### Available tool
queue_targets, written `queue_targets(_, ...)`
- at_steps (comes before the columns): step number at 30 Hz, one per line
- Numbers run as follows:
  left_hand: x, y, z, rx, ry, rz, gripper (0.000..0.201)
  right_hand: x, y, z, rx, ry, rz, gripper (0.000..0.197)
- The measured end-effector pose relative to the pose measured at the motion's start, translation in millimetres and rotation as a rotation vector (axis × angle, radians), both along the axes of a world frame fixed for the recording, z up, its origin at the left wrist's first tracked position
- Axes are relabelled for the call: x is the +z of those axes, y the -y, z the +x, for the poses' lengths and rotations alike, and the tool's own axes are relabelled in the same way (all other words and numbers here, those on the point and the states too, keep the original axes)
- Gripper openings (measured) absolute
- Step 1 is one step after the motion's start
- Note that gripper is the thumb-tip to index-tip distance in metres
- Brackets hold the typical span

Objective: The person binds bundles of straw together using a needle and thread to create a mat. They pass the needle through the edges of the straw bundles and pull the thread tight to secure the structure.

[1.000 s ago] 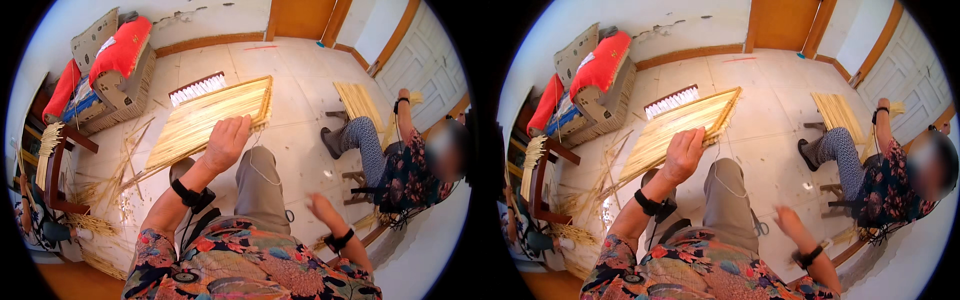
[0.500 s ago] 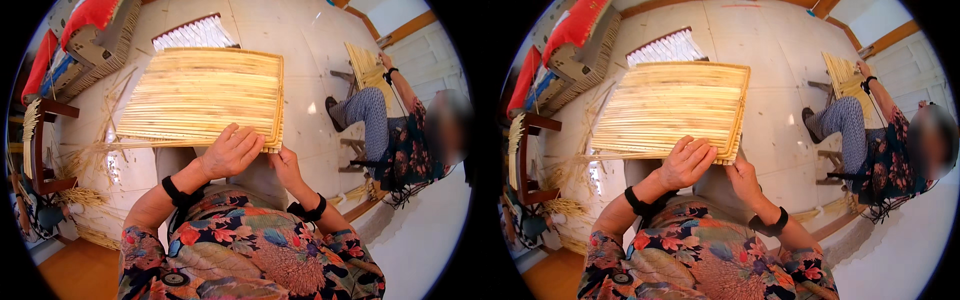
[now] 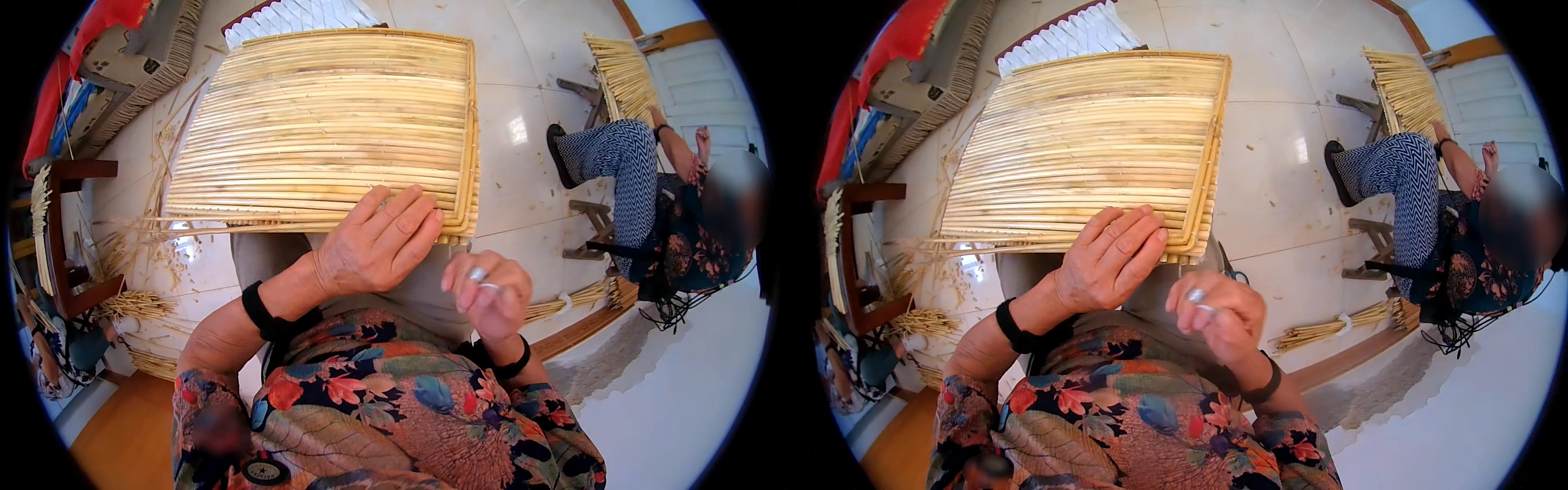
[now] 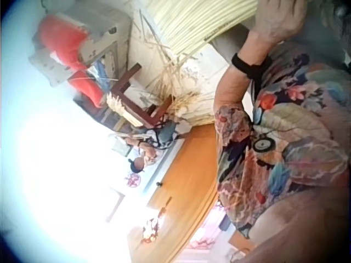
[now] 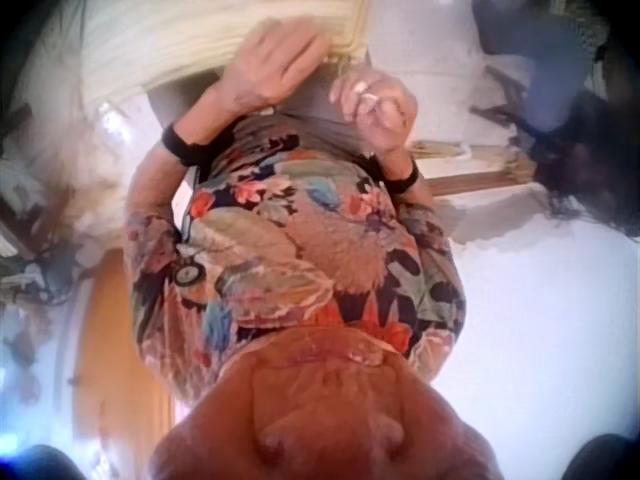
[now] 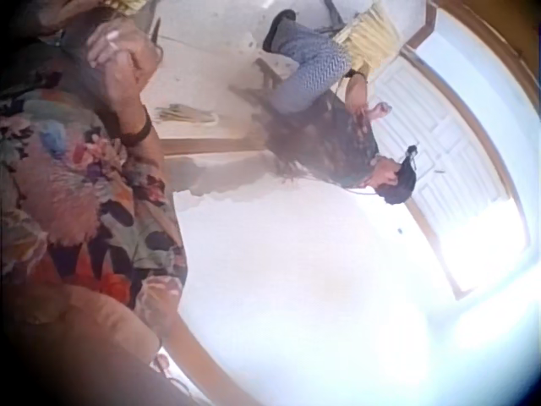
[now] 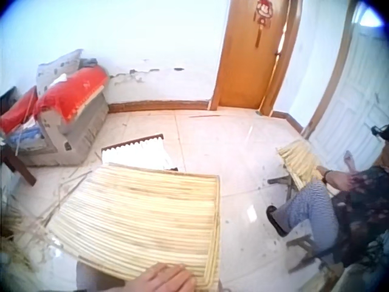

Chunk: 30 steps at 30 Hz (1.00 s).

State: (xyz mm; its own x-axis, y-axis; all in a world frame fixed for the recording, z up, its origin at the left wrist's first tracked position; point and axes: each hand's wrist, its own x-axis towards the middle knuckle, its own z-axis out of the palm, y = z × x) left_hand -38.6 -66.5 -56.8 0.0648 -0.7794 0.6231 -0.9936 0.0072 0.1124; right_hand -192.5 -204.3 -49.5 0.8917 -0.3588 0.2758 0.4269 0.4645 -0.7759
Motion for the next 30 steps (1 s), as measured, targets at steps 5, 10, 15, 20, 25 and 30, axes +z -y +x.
queue_targets(5,-1,2,-3,0.013,0.003,0.003,0.024,-9,-5,0,-0.021,-0.116,0.135,0.021)
queue_targets(10,-4,3,-8,0.04,0.014,0.064,0.023,-10,-14,-2,-0.068,-0.169,0.015,0.034)
queue_targets(15,-2,3,-8,0.027,0.033,0.094,0.022,-12,-14,-11,-0.089,-0.211,0.112,0.035)
queue_targets(20,-3,4,-8,0.034,0.061,0.099,0.024,-16,-11,-14,-0.07,-0.241,0.102,0.034)
queue_targets(25,-11,10,5,0.03,0.04,0.092,0.037,-18,11,-1,-0.076,-0.293,0.125,0.032)
queue_targets(30,6,4,3,0.023,-0.377,0.074,0.039,-21,36,-5,-0.139,-0.498,0.315,0.021)
